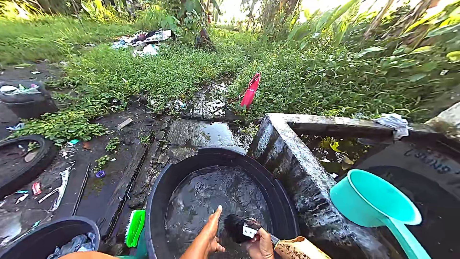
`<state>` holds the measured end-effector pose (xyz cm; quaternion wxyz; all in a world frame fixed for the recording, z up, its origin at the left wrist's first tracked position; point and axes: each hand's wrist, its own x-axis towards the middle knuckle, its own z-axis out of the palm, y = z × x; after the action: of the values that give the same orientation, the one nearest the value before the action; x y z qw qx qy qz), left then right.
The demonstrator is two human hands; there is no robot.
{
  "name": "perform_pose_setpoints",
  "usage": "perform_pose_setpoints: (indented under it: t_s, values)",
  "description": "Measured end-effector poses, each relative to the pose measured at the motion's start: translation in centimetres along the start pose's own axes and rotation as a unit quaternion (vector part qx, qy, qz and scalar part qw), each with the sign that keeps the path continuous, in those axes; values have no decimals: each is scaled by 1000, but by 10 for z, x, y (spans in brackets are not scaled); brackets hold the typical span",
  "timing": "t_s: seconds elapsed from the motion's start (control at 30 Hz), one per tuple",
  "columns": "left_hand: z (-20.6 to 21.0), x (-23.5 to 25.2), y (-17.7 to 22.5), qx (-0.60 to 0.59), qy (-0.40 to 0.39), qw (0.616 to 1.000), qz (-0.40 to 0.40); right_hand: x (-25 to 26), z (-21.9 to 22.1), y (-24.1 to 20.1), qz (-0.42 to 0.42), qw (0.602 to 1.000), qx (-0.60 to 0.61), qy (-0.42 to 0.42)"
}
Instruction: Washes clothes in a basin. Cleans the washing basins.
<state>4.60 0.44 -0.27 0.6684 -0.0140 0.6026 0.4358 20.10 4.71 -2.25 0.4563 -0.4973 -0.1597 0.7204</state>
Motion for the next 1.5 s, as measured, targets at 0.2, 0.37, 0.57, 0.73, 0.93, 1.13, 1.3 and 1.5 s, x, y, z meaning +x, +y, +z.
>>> perform_pose_setpoints:
  t_s: [0.2, 0.37, 0.57, 0.73, 0.93, 1.13, 1.3, 1.5]
  values:
    - [25, 32, -14, -69, 41, 992, 102, 17, -5, 2, -21, 986, 124, -106]
    - [66, 13, -9, 20, -55, 991, 120, 30, -5, 16, -25, 995, 89, -45]
    - [44, 44, -17, 187, -36, 980, 63, 45, -9, 14, -119, 991, 34, 56]
    - [63, 46, -20, -4, -55, 998, -35, 45, 5, 22, -116, 985, 25, 128]
    - [84, 50, -10, 179, 90, 929, 310, 37, 21, 19, -54, 986, 8, 156]
    - [52, 28, -2, 291, -4, 818, 497, 22, 51, 34, 2, 993, 100, 57]
    - [30, 1, 18, 422, -22, 713, 559, 1, 72, 32, 97, 991, 86, -8]
    - [-4, -45, 78, 533, -46, 598, 597, -24, 119, 33, 134, 984, -24, -116]
